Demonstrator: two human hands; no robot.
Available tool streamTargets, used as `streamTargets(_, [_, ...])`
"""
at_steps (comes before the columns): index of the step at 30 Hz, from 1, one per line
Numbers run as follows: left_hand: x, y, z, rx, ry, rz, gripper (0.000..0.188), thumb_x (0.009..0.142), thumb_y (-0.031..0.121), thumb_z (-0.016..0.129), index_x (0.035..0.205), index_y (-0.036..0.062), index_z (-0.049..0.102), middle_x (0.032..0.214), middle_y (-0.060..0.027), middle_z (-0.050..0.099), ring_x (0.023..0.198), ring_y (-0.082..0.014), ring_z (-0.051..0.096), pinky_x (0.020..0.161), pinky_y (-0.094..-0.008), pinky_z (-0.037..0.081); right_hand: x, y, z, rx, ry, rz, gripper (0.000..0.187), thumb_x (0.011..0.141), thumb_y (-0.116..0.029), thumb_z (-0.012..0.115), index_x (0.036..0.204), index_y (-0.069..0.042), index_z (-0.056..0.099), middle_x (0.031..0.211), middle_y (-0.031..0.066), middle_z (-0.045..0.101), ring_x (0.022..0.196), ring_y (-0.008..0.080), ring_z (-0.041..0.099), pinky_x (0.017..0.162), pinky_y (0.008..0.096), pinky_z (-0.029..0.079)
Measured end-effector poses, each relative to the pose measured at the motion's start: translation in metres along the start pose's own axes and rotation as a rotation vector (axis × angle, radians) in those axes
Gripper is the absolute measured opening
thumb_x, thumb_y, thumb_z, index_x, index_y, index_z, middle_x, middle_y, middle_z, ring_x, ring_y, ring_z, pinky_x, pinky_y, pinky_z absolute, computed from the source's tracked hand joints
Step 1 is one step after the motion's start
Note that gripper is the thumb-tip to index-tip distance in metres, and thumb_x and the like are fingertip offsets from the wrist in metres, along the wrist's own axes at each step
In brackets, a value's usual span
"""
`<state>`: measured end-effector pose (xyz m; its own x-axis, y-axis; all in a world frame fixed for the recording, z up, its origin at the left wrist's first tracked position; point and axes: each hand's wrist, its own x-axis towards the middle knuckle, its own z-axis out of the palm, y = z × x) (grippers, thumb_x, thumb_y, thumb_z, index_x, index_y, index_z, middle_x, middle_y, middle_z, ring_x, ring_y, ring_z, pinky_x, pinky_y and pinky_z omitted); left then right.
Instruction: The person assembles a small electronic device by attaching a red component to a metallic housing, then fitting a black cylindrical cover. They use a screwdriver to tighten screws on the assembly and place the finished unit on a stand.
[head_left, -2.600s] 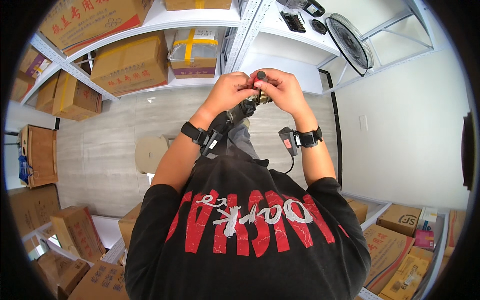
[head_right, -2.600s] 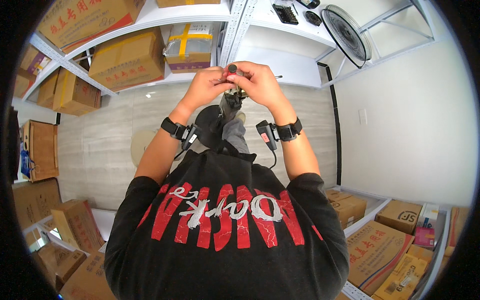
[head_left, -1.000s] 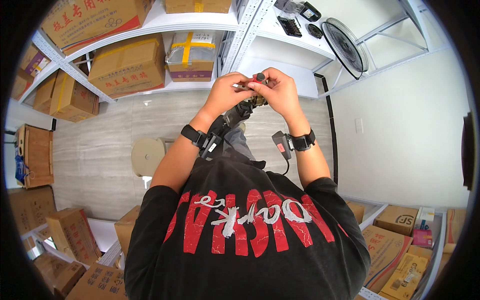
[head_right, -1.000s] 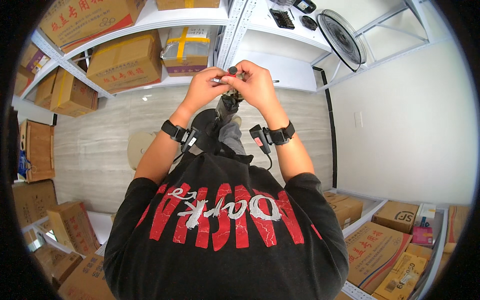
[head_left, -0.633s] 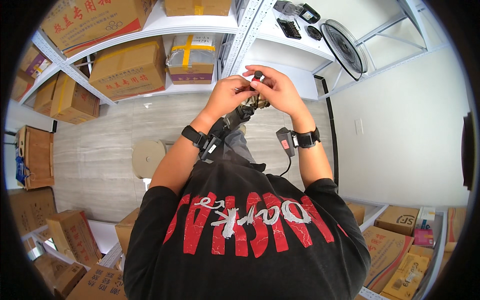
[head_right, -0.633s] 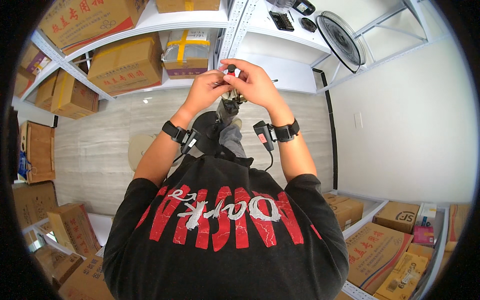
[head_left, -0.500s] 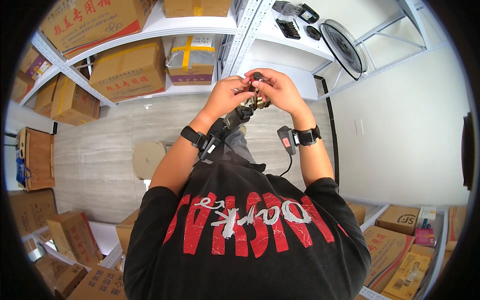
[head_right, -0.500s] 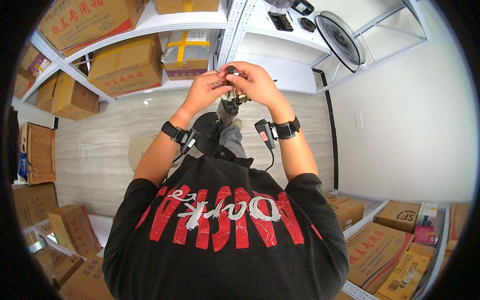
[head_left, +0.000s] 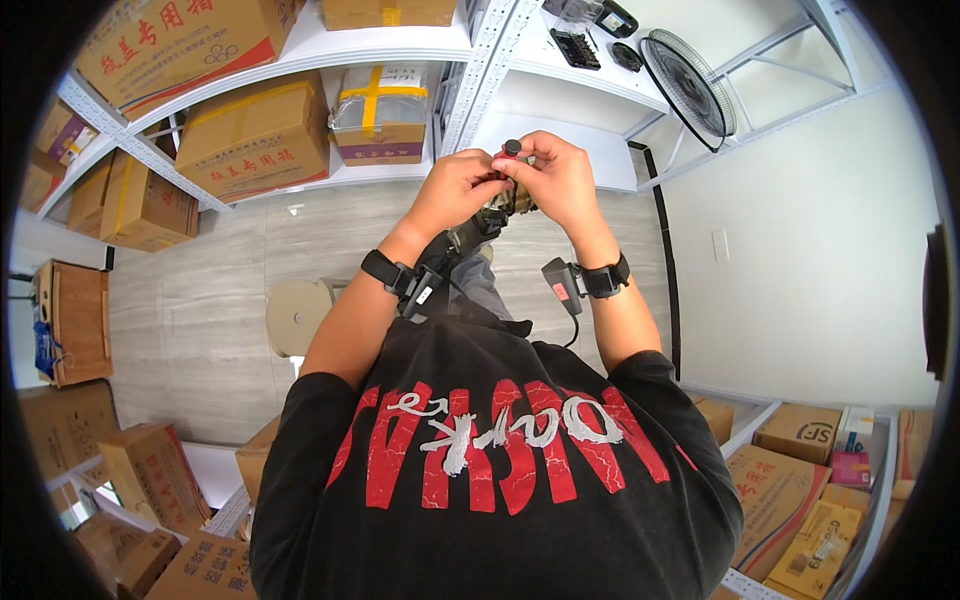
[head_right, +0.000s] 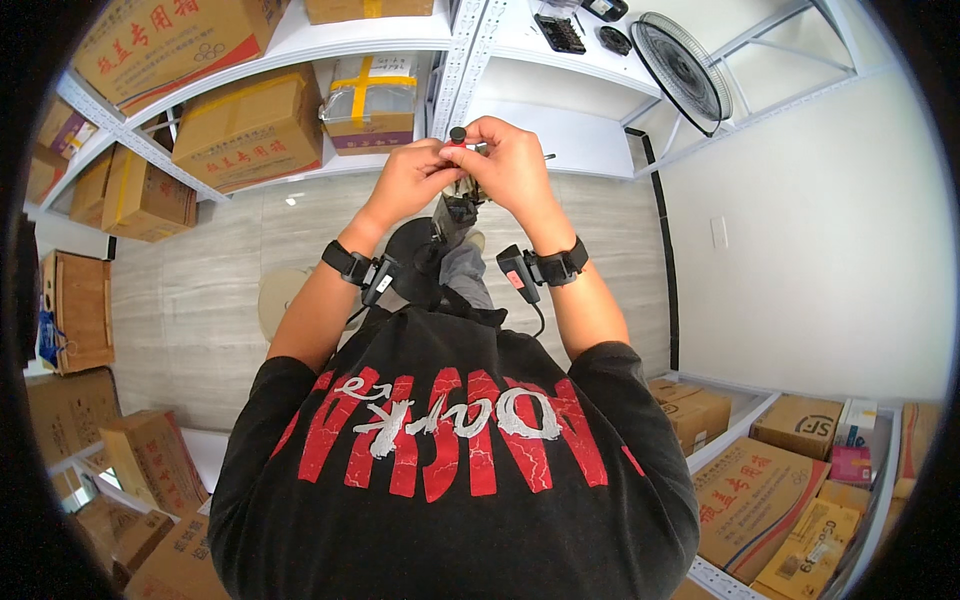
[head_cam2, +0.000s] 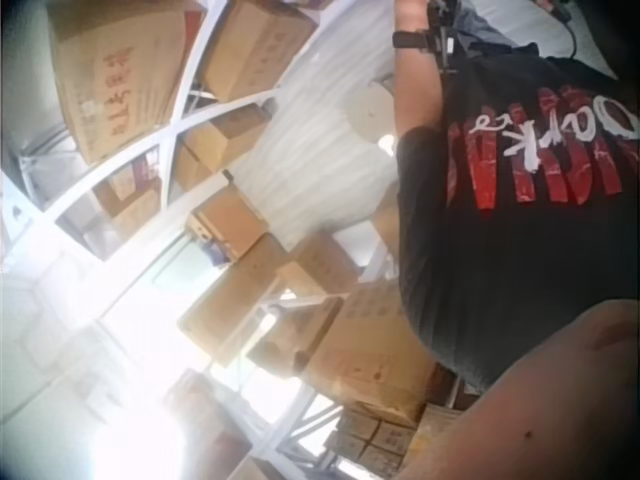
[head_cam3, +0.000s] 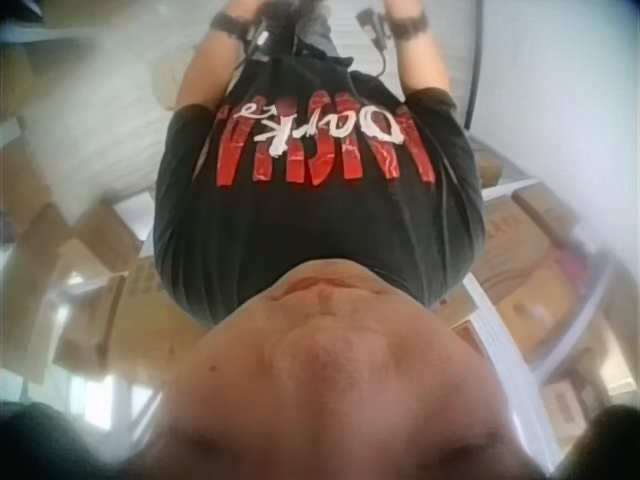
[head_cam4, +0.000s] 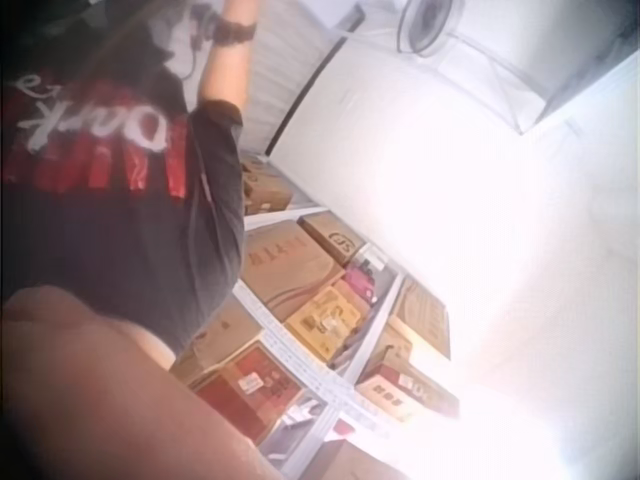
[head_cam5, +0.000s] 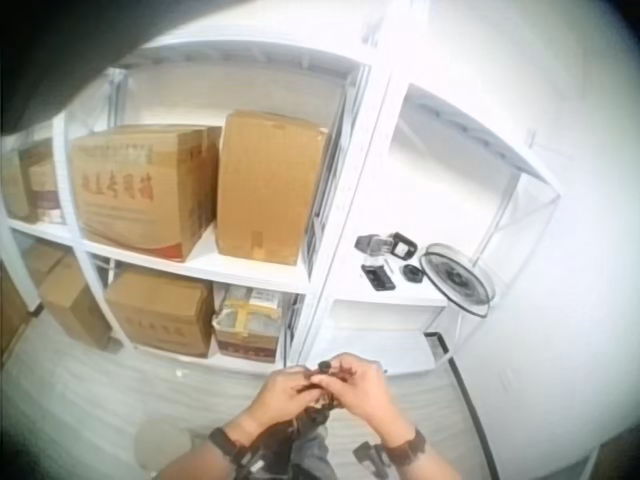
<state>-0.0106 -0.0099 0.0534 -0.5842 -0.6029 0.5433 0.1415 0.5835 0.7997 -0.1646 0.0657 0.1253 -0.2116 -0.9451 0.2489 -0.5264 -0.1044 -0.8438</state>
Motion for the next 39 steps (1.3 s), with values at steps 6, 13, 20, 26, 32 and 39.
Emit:
streamTargets(6, [0.002,0.002,-0.005,-0.038,-0.074,-0.067,0.017,0.084,0.004,0.072,0.100,-0.0008,0.071,0.090,-0.0099,0.067,0.079,-0.0200,0.064,0.068,-0.0309,0.050,0.007,-0.019,-0.013,-0.099,-0.231,0.039,0.022,0.082,-0.015,0.079,0.100,-0.003,0.073,0.075,0.0027,0.069,0.063,0.0056,0.060,0.056,0.0238,0.047])
streamTargets(13, [0.000,-0.011,-0.006,-0.135,-0.145,-0.131,0.018,0.086,0.005,0.073,0.103,-0.0018,0.069,0.093,-0.0079,0.066,0.083,-0.0159,0.065,0.071,-0.0283,0.053,0.006,-0.010,-0.018,0.220,-0.369,0.066,0.018,0.091,-0.004,0.068,0.108,0.000,0.071,0.092,0.0015,0.072,0.077,0.0047,0.062,0.067,0.0224,0.053])
streamTargets(20, [-0.002,0.003,-0.004,-0.058,0.022,-0.144,0.015,0.083,0.006,0.075,0.097,-0.0003,0.071,0.083,-0.0064,0.065,0.078,-0.0153,0.064,0.067,-0.0291,0.051,0.002,0.003,-0.005,0.166,-0.212,0.021,0.017,0.086,-0.008,0.075,0.103,-0.001,0.073,0.085,0.0022,0.073,0.072,0.0048,0.061,0.065,0.0231,0.052])
streamTargets(26, [0.004,0.000,-0.006,0.014,-0.028,-0.069,0.012,0.083,0.007,0.074,0.093,0.0000,0.072,0.079,-0.0079,0.065,0.073,-0.0192,0.061,0.066,-0.0318,0.049,0.002,-0.004,-0.003,0.052,-0.078,0.018,0.021,0.079,-0.015,0.082,0.095,-0.003,0.074,0.078,0.0027,0.072,0.064,0.0060,0.059,0.060,0.0237,0.050])
streamTargets(32, [0.005,-0.005,-0.007,-0.106,-0.080,-0.107,0.014,0.085,0.011,0.073,0.093,0.0004,0.072,0.079,-0.0079,0.065,0.070,-0.0196,0.061,0.064,-0.0316,0.048,0.006,0.001,0.000,-0.072,-0.057,-0.008,0.026,0.078,-0.020,0.083,0.093,-0.003,0.072,0.070,0.0024,0.066,0.059,0.0073,0.055,0.055,0.0250,0.046])
streamTargets(39, [-0.001,-0.002,-0.017,-0.135,-0.167,-0.069,0.017,0.090,0.006,0.069,0.105,-0.0025,0.070,0.098,-0.0065,0.067,0.085,-0.0141,0.063,0.076,-0.0284,0.052,-0.004,-0.012,-0.008,-0.032,-0.168,0.053,0.023,0.084,-0.014,0.077,0.103,-0.002,0.070,0.070,0.0005,0.062,0.057,0.0053,0.050,0.052,0.0241,0.041])
